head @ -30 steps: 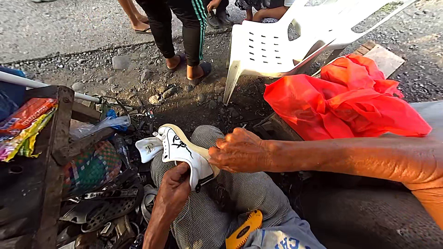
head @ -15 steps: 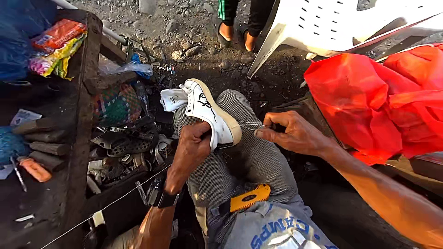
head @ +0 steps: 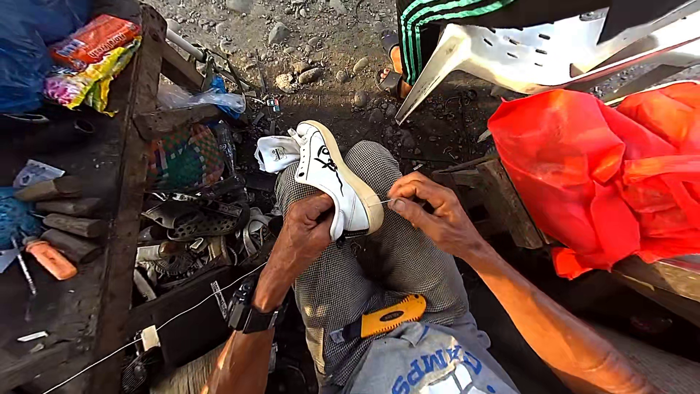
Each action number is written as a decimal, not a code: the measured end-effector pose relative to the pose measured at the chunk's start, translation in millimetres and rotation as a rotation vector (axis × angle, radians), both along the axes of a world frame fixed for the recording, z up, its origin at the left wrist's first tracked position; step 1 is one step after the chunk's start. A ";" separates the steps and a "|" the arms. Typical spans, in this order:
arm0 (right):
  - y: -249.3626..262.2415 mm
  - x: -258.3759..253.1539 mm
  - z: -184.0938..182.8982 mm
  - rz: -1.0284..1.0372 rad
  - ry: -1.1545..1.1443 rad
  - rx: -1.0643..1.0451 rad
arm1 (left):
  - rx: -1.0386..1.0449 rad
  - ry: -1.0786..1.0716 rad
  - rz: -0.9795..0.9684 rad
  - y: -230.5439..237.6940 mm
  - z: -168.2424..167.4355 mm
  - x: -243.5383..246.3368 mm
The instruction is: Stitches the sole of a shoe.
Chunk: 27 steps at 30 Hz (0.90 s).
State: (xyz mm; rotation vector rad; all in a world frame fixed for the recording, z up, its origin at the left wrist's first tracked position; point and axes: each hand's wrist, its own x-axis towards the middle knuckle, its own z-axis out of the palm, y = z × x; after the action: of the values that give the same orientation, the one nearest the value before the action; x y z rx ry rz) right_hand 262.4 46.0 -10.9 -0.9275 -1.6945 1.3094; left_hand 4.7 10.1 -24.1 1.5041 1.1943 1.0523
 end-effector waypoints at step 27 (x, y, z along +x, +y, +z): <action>14.7 -5.8 20.1 0.231 -0.054 -0.174 | 0.238 0.355 0.423 -25.2 -13.7 -27.7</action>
State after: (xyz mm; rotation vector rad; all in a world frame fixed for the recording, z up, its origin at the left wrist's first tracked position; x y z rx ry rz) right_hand 256.6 60.7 9.2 -0.8920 -1.7920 1.6185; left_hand -23.0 -15.1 -37.8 1.7142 1.7408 1.2727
